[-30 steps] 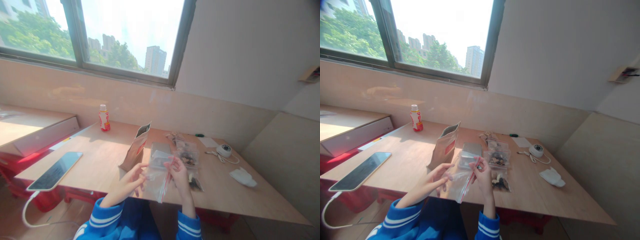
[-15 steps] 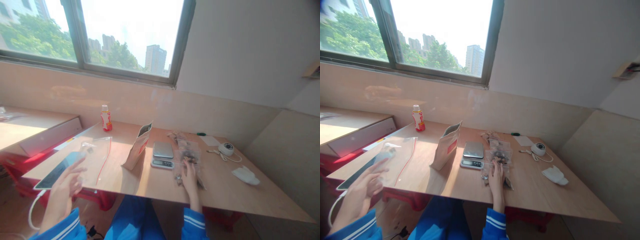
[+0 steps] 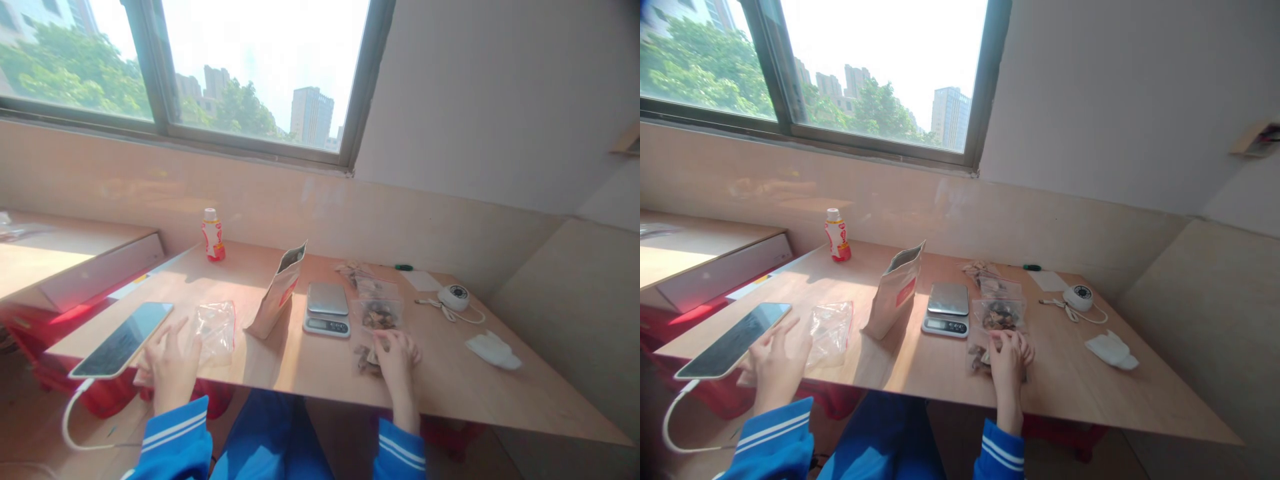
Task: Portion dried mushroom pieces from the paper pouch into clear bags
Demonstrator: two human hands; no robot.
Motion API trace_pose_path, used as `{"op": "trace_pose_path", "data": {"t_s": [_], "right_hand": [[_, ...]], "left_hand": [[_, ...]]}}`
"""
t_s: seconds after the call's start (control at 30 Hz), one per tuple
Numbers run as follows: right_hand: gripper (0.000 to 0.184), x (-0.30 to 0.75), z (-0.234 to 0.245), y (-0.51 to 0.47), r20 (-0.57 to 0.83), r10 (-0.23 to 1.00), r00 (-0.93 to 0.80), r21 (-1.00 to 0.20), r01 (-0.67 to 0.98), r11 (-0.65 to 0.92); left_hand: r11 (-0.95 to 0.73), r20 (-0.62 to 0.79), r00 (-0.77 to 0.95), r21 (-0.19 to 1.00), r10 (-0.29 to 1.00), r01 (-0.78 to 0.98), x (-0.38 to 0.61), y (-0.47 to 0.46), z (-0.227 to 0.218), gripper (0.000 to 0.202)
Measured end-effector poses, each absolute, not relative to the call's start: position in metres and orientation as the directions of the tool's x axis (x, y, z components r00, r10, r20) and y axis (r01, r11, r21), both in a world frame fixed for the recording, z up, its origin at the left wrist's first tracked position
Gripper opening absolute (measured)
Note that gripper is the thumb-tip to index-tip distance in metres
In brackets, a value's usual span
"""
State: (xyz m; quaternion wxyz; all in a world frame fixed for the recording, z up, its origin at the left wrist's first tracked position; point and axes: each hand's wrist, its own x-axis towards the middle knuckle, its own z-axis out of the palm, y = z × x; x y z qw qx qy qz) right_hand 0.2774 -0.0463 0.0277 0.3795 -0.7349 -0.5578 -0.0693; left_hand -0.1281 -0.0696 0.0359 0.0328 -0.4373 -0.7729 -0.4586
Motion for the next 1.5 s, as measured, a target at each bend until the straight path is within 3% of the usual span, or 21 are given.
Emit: {"op": "trace_pose_path", "data": {"t_s": [0.1,0.17,0.23,0.37,0.47,0.53,0.6,0.7,0.87,0.97,1.13,1.3,1.5], "right_hand": [[0.032,0.28,0.051,-0.055,0.565,0.727,0.389,-0.562,0.827,-0.005],[0.035,0.278,0.067,-0.062,0.5,0.782,0.371,-0.668,0.74,0.076],[0.038,0.27,0.08,-0.068,0.389,0.858,0.336,-0.771,0.628,0.104],[0.037,0.24,0.097,-0.076,0.29,0.906,0.309,-0.824,0.562,0.072],[0.032,0.212,0.105,-0.077,0.283,0.918,0.277,-0.85,0.515,0.107],[0.033,0.196,0.11,-0.078,0.25,0.939,0.235,-0.897,0.421,0.133],[0.036,0.183,0.113,-0.079,0.198,0.961,0.196,-0.95,0.282,0.138],[0.039,0.173,0.116,-0.08,0.141,0.974,0.177,-0.988,0.086,0.127],[0.05,0.171,0.119,-0.082,0.121,0.993,-0.017,-0.99,-0.078,0.119],[0.046,0.171,0.124,-0.086,0.151,0.979,-0.139,-0.988,-0.054,0.145],[0.031,0.166,0.126,-0.087,0.218,0.957,-0.19,-0.976,-0.034,0.215],[0.039,0.164,0.118,-0.085,0.107,0.981,-0.159,-0.994,-0.013,0.107],[0.037,0.165,0.121,-0.086,0.115,0.981,-0.155,-0.993,0.006,0.118]], "left_hand": [[0.078,0.54,-0.58,0.687,0.61,0.722,-0.123,-0.07,0.044,0.026],[-0.032,0.54,-0.623,0.77,0.566,0.638,-0.111,-0.07,0.051,0.024],[-0.197,0.514,-0.593,0.833,0.62,0.517,-0.09,-0.072,0.062,0.02],[-0.443,0.475,-0.11,0.867,0.873,0.226,-0.03,-0.084,0.093,0.029],[-0.334,0.332,0.303,0.941,0.893,-0.045,0.014,-0.093,0.11,0.037],[-0.185,0.212,0.507,0.977,0.836,-0.103,0.033,-0.097,0.115,0.04],[-0.122,0.146,0.584,0.989,0.798,-0.082,0.043,-0.098,0.115,0.04],[-0.108,0.137,0.543,0.991,0.828,-0.084,0.044,-0.095,0.113,0.038],[-0.146,0.174,0.269,0.982,0.947,-0.123,0.042,-0.088,0.109,0.041],[-0.168,0.172,0.142,0.985,0.975,-0.039,0.04,-0.086,0.107,0.037],[-0.184,0.183,0.028,0.983,0.983,0.006,0.037,-0.082,0.104,0.044],[-0.18,0.182,0.072,0.983,0.981,-0.028,0.036,-0.079,0.1,0.046],[-0.17,0.168,0.092,0.985,0.981,0.01,0.035,-0.079,0.101,0.047]]}}
